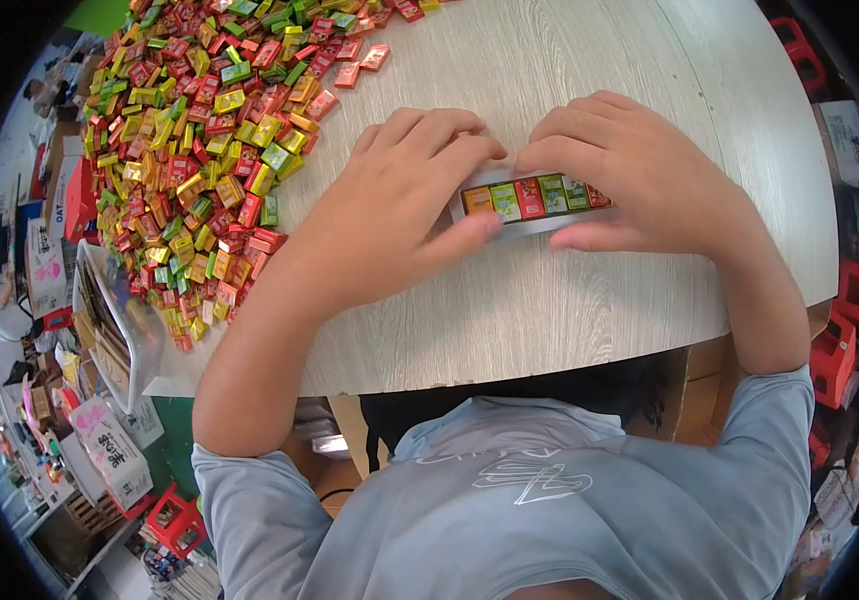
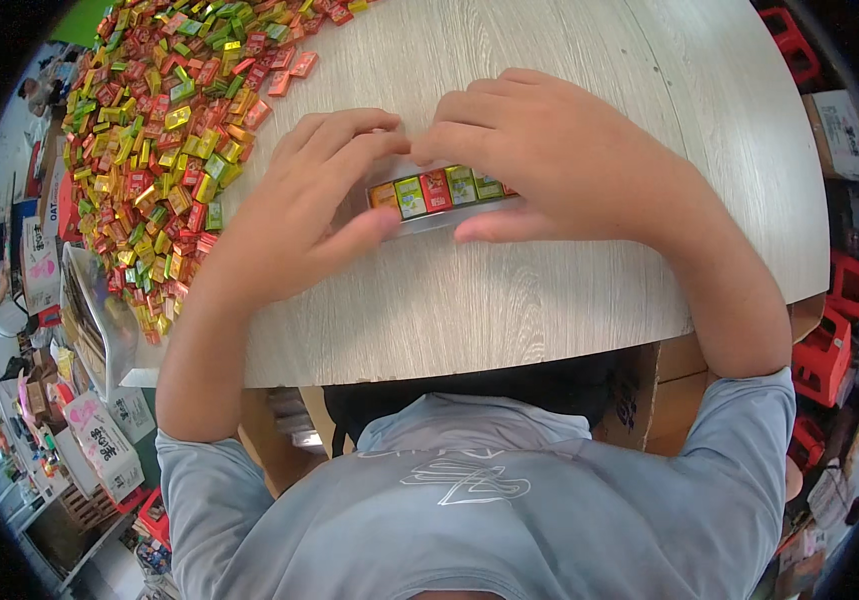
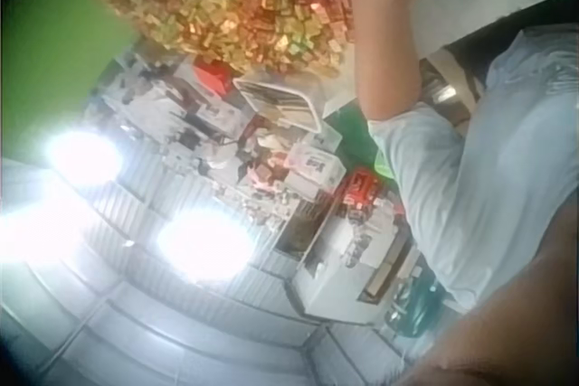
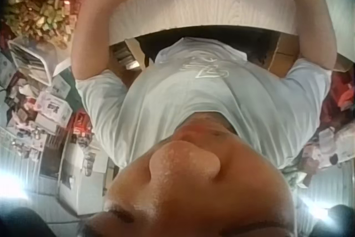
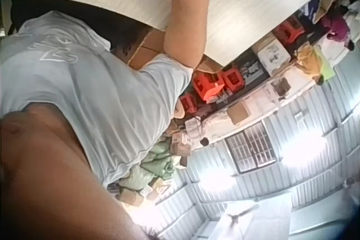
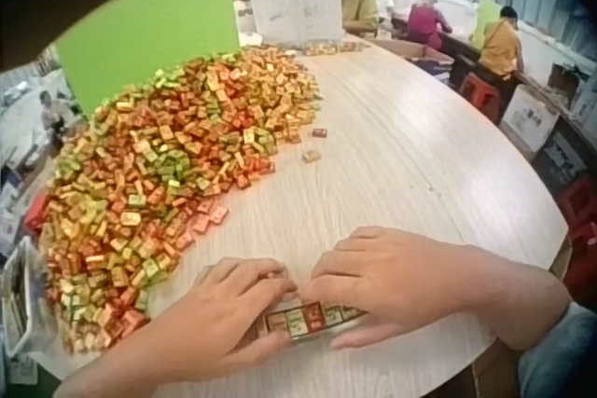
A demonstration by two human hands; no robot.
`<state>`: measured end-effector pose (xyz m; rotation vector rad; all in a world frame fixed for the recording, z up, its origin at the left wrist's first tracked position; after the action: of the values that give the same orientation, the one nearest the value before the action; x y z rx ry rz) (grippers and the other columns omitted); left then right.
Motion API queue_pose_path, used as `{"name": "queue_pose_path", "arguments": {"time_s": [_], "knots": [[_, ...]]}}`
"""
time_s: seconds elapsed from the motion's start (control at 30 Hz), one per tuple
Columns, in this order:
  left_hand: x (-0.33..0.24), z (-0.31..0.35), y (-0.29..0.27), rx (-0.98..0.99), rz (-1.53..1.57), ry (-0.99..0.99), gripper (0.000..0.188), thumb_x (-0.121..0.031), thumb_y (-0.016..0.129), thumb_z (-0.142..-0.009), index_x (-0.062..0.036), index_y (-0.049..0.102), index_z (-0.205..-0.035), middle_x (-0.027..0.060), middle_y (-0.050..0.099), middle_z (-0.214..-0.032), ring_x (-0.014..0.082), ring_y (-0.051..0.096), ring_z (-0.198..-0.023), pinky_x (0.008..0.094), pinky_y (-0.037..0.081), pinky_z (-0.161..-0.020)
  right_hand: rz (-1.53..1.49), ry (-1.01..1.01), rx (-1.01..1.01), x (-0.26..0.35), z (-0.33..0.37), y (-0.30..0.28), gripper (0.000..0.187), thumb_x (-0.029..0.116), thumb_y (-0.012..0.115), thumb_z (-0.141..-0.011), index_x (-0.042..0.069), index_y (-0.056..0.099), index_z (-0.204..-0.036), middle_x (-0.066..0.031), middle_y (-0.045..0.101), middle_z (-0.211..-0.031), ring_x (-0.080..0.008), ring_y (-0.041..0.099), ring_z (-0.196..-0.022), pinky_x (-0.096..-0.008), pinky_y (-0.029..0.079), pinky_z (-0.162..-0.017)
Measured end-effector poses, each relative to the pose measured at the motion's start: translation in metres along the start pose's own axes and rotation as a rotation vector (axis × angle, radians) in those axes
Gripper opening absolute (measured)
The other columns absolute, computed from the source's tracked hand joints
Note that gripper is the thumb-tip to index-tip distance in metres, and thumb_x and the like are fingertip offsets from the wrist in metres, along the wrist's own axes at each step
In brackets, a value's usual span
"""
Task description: The recorder is sorting and stacking small wrapped candies into a plastic mold.
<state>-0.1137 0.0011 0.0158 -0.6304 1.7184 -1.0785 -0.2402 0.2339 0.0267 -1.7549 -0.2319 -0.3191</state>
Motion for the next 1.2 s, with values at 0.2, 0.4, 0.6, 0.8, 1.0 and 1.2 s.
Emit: {"name": "queue_pose_path", "arguments": {"time_s": [0.2,0.4,0.6,0.8,1.0,1.2], "knots": [[-0.004,-0.006,-0.002,-0.054,-0.049,0.079,0.058,-0.033,0.082,-0.081,-0.0067,0.062,-0.129,0.0121,0.064,-0.127,0.0337,0.058,-0.120,0.0461,0.043,-0.106,0.001,0.016,0.051,-0.002,-0.002,-0.013,0.045,0.035,0.082,-0.084,0.009,0.068,-0.118,-0.0100,0.068,-0.117,-0.0338,0.064,-0.110,-0.0456,0.050,-0.098],[-0.011,-0.009,-0.001,-0.041,-0.028,0.052,0.056,-0.030,0.085,-0.077,-0.0091,0.066,-0.124,0.0095,0.066,-0.117,0.0307,0.061,-0.112,0.0437,0.044,-0.099,-0.060,-0.011,0.025,-0.002,-0.001,-0.006,0.035,0.031,0.080,-0.087,0.009,0.069,-0.113,-0.0106,0.068,-0.111,-0.0323,0.067,-0.100,-0.0445,0.053,-0.089],[-0.011,-0.006,-0.007,0.020,0.033,-0.034,0.056,-0.031,0.086,-0.078,-0.0092,0.066,-0.125,0.0090,0.066,-0.115,0.0306,0.061,-0.112,0.0437,0.044,-0.099,0.079,-0.075,-0.017,0.008,0.000,-0.002,0.023,0.027,0.077,-0.091,0.009,0.069,-0.103,-0.0093,0.070,-0.106,-0.0306,0.069,-0.092,-0.0416,0.056,-0.081],[-0.009,-0.006,-0.008,0.018,0.087,-0.074,0.063,-0.027,0.089,-0.074,-0.0085,0.063,-0.128,0.0118,0.068,-0.114,0.0336,0.062,-0.109,0.0450,0.045,-0.100,0.051,-0.088,-0.035,0.006,-0.001,-0.014,0.021,0.026,0.076,-0.093,0.010,0.071,-0.106,-0.0091,0.071,-0.109,-0.0303,0.069,-0.094,-0.0420,0.056,-0.083],[-0.003,-0.003,-0.003,-0.031,0.175,-0.117,0.093,-0.028,0.091,-0.076,-0.0069,0.043,-0.154,0.0111,0.069,-0.113,0.0322,0.063,-0.110,0.0457,0.045,-0.104,-0.065,0.002,-0.063,-0.006,0.002,-0.039,0.020,0.021,0.077,-0.092,0.011,0.074,-0.109,-0.0084,0.071,-0.108,-0.0308,0.068,-0.099,-0.0422,0.055,-0.086],[0.003,-0.002,-0.004,-0.039,0.232,-0.132,0.104,-0.028,0.091,-0.077,-0.0045,0.033,-0.160,0.0128,0.068,-0.117,0.0338,0.063,-0.110,0.0457,0.045,-0.105,0.061,0.352,-0.061,-0.051,0.011,-0.070,0.018,0.016,0.078,-0.090,0.009,0.074,-0.106,-0.0103,0.070,-0.107,-0.0319,0.067,-0.100,-0.0413,0.055,-0.088]]}}
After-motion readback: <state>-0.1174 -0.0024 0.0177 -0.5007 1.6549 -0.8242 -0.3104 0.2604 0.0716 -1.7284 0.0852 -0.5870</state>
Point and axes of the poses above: each hand's wrist, its own z-axis away from the middle knuckle, its own y-axis out of the palm, x = y × z, the point moved 1 cm from there along -z, towards the middle knuckle
